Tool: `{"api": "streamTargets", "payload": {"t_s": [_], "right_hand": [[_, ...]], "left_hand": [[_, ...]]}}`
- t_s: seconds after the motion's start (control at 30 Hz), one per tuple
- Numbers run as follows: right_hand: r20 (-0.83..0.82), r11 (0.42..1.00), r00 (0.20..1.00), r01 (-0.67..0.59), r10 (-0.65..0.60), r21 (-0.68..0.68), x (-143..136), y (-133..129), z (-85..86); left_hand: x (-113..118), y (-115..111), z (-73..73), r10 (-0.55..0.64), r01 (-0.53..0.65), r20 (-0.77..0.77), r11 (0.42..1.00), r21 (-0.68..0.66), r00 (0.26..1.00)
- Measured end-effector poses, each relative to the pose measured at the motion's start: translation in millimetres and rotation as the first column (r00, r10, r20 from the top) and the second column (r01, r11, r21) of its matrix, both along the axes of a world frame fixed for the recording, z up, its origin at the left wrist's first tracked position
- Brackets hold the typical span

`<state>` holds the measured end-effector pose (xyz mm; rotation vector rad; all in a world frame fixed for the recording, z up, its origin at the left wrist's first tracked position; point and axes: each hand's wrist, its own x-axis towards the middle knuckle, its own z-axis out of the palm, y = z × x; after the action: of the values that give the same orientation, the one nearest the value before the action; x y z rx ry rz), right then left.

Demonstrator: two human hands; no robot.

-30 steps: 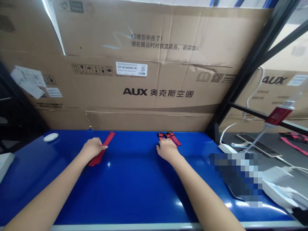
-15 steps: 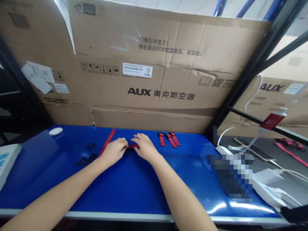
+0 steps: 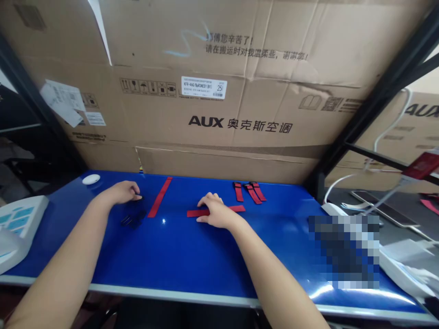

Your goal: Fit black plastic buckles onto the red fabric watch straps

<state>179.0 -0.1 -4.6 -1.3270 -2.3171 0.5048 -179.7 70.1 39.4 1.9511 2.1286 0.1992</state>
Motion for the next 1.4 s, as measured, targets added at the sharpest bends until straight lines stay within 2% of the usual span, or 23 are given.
{"api": "streamTargets", "payload": {"t_s": [0.13, 0.2, 0.27, 0.3, 0.33, 0.4, 0.43, 0.47, 0.53, 0.6, 0.7, 0.8, 0.9, 1.0, 1.07, 1.1, 1.13, 1.2, 1.23, 1.27, 1.3, 1.4], "right_hand": [[-0.018, 0.989, 0.994, 0.104, -0.107, -0.104, -19.7, 1.3, -9.6], [-0.055, 0.978, 0.984, 0.161, -0.169, -0.132, -21.5, 2.8, -13.7], [-0.118, 0.98, 0.978, 0.158, -0.172, -0.118, -21.9, 4.0, -16.0], [-0.163, 0.985, 0.975, 0.138, -0.153, -0.099, -22.4, 4.5, -16.3], [-0.215, 0.99, 0.968, 0.116, -0.13, -0.078, -23.2, 5.0, -15.9], [-0.32, 0.996, 0.944, 0.07, -0.084, -0.056, -25.4, 5.5, -13.9], [-0.363, 0.997, 0.929, 0.054, -0.071, -0.057, -26.5, 5.5, -12.5], [-0.396, 0.997, 0.916, 0.042, -0.063, -0.062, -27.5, 5.4, -11.0], [-0.444, 0.996, 0.895, 0.011, -0.048, -0.084, -28.5, 4.7, -8.3], [-0.484, 0.994, 0.875, -0.034, -0.019, -0.1, -28.0, 3.7, -6.0], [-0.518, 0.991, 0.855, -0.099, 0.038, -0.091, -25.7, 2.7, -3.8], [-0.544, 0.992, 0.837, -0.111, 0.059, -0.064, -24.9, 2.1, -3.2], [-0.595, 0.993, 0.803, -0.094, 0.03, -0.076, -27.9, 0.4, -3.5], [-0.545, 0.998, 0.837, -0.059, 0.043, -0.011, -31.5, -1.3, -3.7], [-0.513, 0.999, 0.858, 0.002, 0.017, 0.037, -31.1, -0.5, -4.1], [-0.513, 0.999, 0.859, 0.035, -0.01, 0.04, -29.8, 0.8, -4.6], [-0.523, 0.997, 0.851, 0.068, -0.04, 0.035, -27.6, 2.5, -5.2], [-0.555, 0.993, 0.827, 0.115, -0.091, 0.008, -22.2, 6.8, -6.9], [-0.581, 0.991, 0.806, 0.131, -0.117, -0.018, -19.5, 9.0, -7.9], [-0.614, 0.988, 0.776, 0.142, -0.145, -0.054, -17.3, 10.9, -8.9], [-0.65, 0.985, 0.741, 0.144, -0.171, -0.095, -15.7, 12.4, -9.8], [-0.738, 0.978, 0.644, 0.093, -0.202, -0.186, -15.2, 13.8, -11.3]], "left_hand": [[-5.7, 7.3, -14.4, 0.01, -0.005, 0.072, 0.997, -0.078, 0.997], [0.5, 7.8, -17.0, 0.031, -0.024, 0.126, 0.998, -0.054, 0.991], [13.4, 4.9, -17.0, 0.003, -0.007, 0.276, 1.0, 0.014, 0.961], [22.8, 2.0, -16.9, -0.038, 0.019, 0.39, 0.998, 0.055, 0.92], [34.1, -1.8, -17.0, -0.1, 0.059, 0.522, 0.994, 0.095, 0.847], [60.6, -11.5, -18.3, -0.195, 0.187, 0.779, 0.977, 0.101, 0.595], [74.5, -16.9, -19.7, -0.221, 0.268, 0.857, 0.958, 0.102, 0.464], [87.7, -22.3, -21.4, -0.229, 0.327, 0.9, 0.939, 0.104, 0.371], [109.8, -32.0, -25.3, -0.211, 0.386, 0.929, 0.919, 0.083, 0.303], [123.8, -38.8, -29.3, -0.191, 0.391, 0.939, 0.918, 0.068, 0.286], [131.0, -42.9, -33.9, -0.165, 0.391, 0.956, 0.919, 0.059, 0.243], [131.6, -43.5, -36.8, -0.137, 0.39, 0.966, 0.92, 0.042, 0.219], [134.3, -45.1, -37.0, -0.132, 0.387, 0.964, 0.921, 0.034, 0.231], [133.3, -46.4, -30.2, -0.165, 0.437, 0.961, 0.898, 0.053, 0.222], [122.9, -44.1, -19.7, -0.224, 0.478, 0.937, 0.875, 0.073, 0.268], [113.7, -41.6, -13.2, -0.268, 0.482, 0.902, 0.872, 0.079, 0.337], [102.1, -38.4, -6.4, -0.318, 0.436, 0.83, 0.894, 0.102, 0.458], [74.7, -31.5, 5.7, -0.35, 0.296, 0.542, 0.936, 0.188, 0.764], [61.1, -28.7, 10.1, -0.295, 0.234, 0.383, 0.952, 0.198, 0.875], [49.1, -26.8, 13.2, -0.229, 0.195, 0.256, 0.969, 0.152, 0.939], [39.7, -26.0, 14.9, -0.171, 0.162, 0.165, 0.984, 0.071, 0.971], [30.8, -29.9, 14.8, -0.116, 0.115, 0.005, 0.979, -0.166, 0.993]]}}
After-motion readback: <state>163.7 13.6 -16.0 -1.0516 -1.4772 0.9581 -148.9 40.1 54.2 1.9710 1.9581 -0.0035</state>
